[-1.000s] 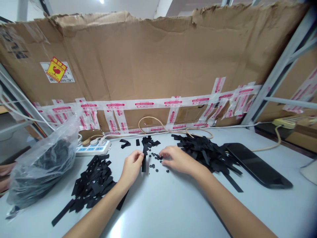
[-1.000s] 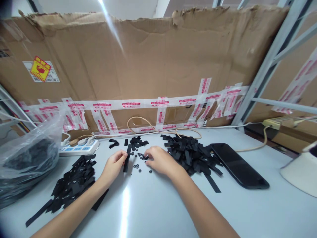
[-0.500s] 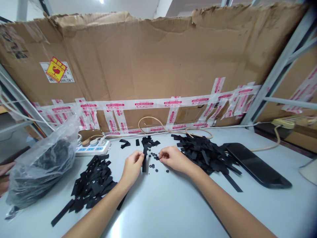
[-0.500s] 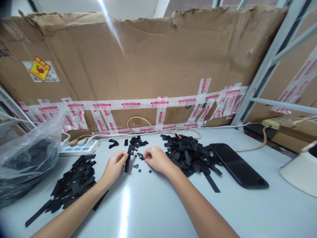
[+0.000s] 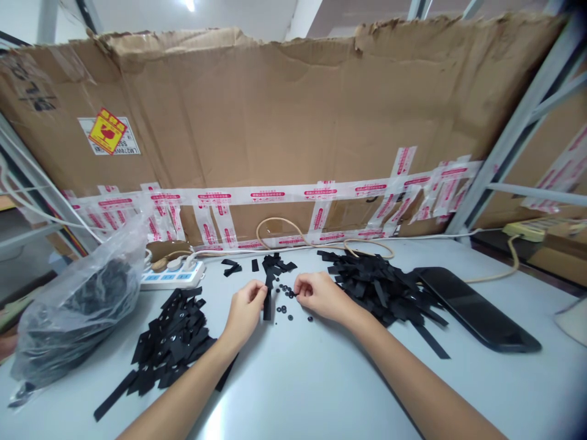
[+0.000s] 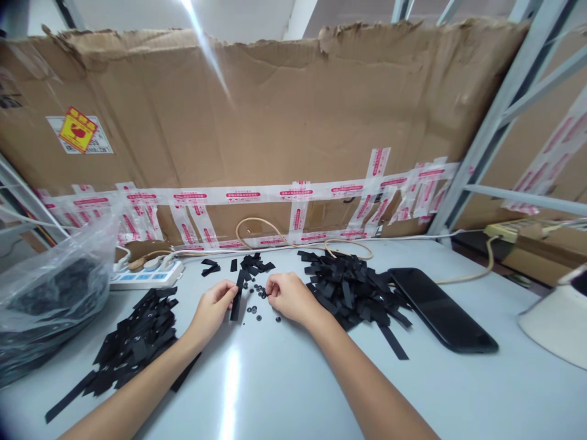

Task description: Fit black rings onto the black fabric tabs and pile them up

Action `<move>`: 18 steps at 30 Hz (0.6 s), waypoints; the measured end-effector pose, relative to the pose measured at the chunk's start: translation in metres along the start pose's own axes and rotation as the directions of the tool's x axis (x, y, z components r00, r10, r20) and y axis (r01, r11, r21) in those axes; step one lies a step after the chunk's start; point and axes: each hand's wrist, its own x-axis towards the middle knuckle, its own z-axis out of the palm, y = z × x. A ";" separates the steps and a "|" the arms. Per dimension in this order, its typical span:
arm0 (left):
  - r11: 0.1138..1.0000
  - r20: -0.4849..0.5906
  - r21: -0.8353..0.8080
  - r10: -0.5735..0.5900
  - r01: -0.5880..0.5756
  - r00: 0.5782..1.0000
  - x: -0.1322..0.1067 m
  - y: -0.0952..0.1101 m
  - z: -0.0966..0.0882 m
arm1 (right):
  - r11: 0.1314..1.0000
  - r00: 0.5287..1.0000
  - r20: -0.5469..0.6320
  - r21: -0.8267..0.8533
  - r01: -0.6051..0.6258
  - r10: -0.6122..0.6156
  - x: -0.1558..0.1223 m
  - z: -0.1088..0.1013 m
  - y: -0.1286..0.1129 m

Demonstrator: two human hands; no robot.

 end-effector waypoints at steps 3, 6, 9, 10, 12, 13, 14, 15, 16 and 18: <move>1.000 0.001 0.003 0.001 -0.001 1.000 0.000 -0.001 0.000 | 0.998 1.000 0.011 0.058 -0.021 0.021 0.001 -0.001 0.002; 1.000 -0.003 -0.015 0.000 0.000 1.000 0.000 0.000 0.001 | 0.989 0.999 0.021 0.141 -0.053 0.050 0.002 -0.004 0.004; 0.998 -0.007 -0.058 -0.013 0.013 1.000 -0.001 0.002 0.002 | 0.949 0.994 0.036 0.298 -0.106 0.100 0.004 -0.004 0.005; 0.998 -0.007 -0.068 -0.020 0.020 1.000 -0.001 0.003 0.002 | 0.924 0.992 0.044 0.362 -0.124 0.116 0.005 -0.003 0.004; 0.997 -0.005 -0.076 -0.027 0.027 1.000 -0.001 0.003 0.002 | 0.867 0.990 0.046 0.479 -0.136 0.130 0.006 0.002 0.002; 0.997 -0.002 -0.078 -0.025 0.025 1.000 0.000 0.002 0.002 | 0.844 0.991 0.034 0.521 -0.127 0.129 0.006 0.005 0.000; 0.997 0.002 -0.077 -0.019 0.019 1.000 0.000 0.001 0.002 | 0.827 0.992 0.014 0.551 -0.113 0.126 0.006 0.008 -0.002; 0.997 0.004 -0.074 -0.011 0.011 1.000 -0.001 0.000 0.002 | 0.815 0.992 -0.010 0.572 -0.098 0.126 0.006 0.012 -0.005; 0.998 0.007 -0.066 -0.001 0.002 1.000 -0.001 -0.001 0.002 | 0.807 0.991 -0.034 0.584 -0.085 0.129 0.006 0.016 -0.007; 0.999 0.012 -0.043 0.015 -0.015 1.000 -0.001 -0.003 0.002 | 0.806 0.987 -0.085 0.589 -0.059 0.135 0.007 0.025 -0.012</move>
